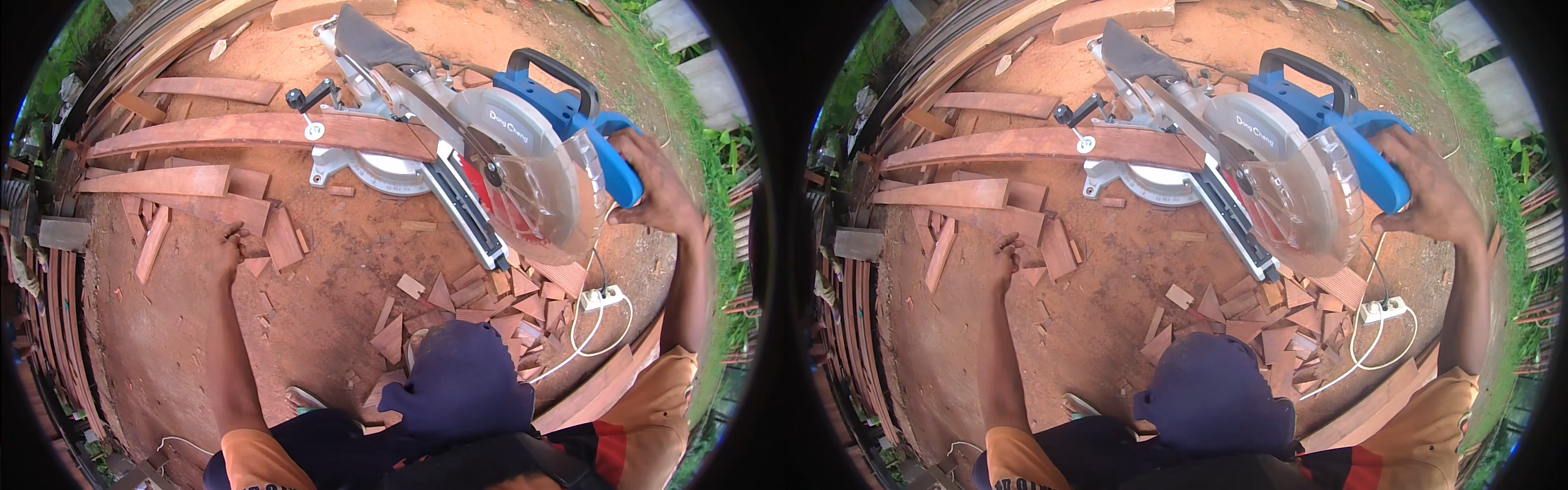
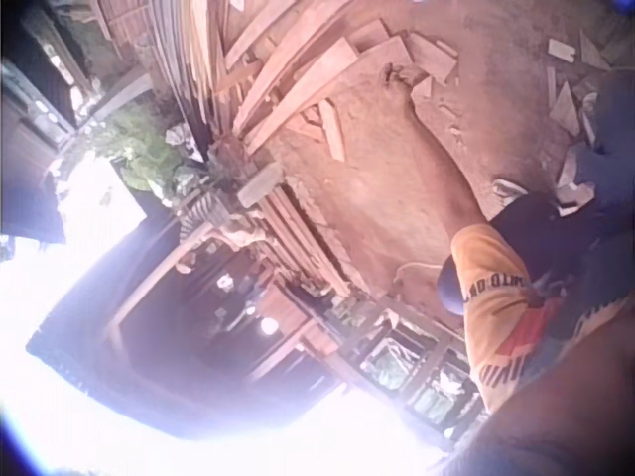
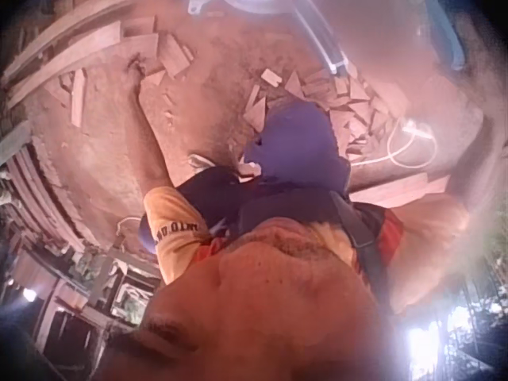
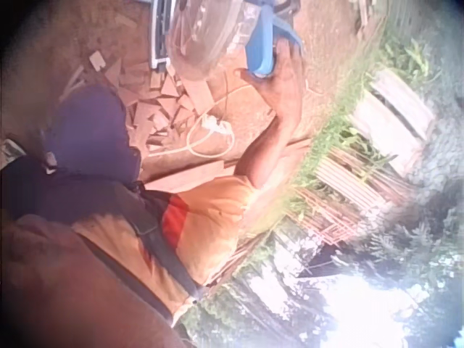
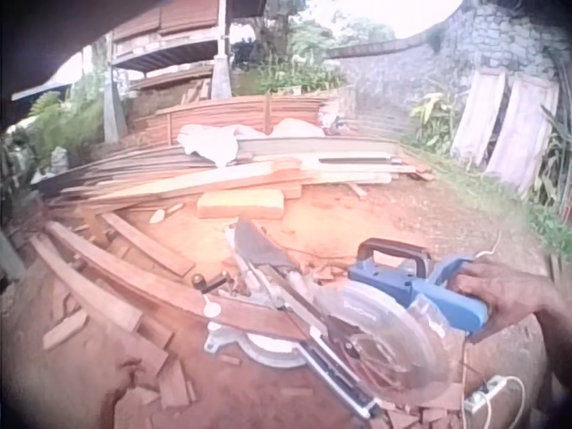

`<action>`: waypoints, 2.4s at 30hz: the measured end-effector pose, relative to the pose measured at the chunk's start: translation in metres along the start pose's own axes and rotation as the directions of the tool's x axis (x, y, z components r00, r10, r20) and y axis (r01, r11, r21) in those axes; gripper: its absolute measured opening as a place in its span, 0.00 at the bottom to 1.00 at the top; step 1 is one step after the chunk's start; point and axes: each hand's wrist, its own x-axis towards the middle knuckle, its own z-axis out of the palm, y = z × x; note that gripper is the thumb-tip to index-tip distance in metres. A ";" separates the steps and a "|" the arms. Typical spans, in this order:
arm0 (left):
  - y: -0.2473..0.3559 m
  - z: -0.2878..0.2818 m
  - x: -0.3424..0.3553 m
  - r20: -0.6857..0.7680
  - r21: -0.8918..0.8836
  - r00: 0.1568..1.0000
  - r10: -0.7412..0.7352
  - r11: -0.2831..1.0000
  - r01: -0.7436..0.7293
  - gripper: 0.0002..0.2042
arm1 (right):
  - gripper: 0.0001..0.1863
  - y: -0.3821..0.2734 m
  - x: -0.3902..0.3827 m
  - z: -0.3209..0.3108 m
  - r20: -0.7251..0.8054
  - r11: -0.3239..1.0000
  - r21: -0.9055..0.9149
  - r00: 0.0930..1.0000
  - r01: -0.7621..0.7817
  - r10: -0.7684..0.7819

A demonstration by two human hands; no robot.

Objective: The person uses a miter saw to cut wooden planks into smaller pieces. They position the wood, operate the saw, and then move the cut pieces aside. Later, they measure a wooden structure with a tape measure and mark it with a pencil.

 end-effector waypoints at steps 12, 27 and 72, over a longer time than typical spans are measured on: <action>0.099 -0.028 -0.135 0.629 0.707 0.771 -0.103 0.489 -0.511 0.10 | 0.30 0.003 -0.056 0.175 -0.314 0.997 -0.076 0.949 0.004 -0.027; 0.074 0.017 -0.265 0.886 0.453 0.413 -0.211 0.588 -0.670 0.13 | 0.23 0.013 -0.010 0.179 -0.395 0.987 -0.131 0.909 0.089 -0.134; 0.084 0.005 -0.270 0.935 0.320 0.335 -0.111 0.670 -0.670 0.13 | 0.16 0.021 0.100 0.177 -0.381 0.986 -0.158 0.918 0.054 -0.111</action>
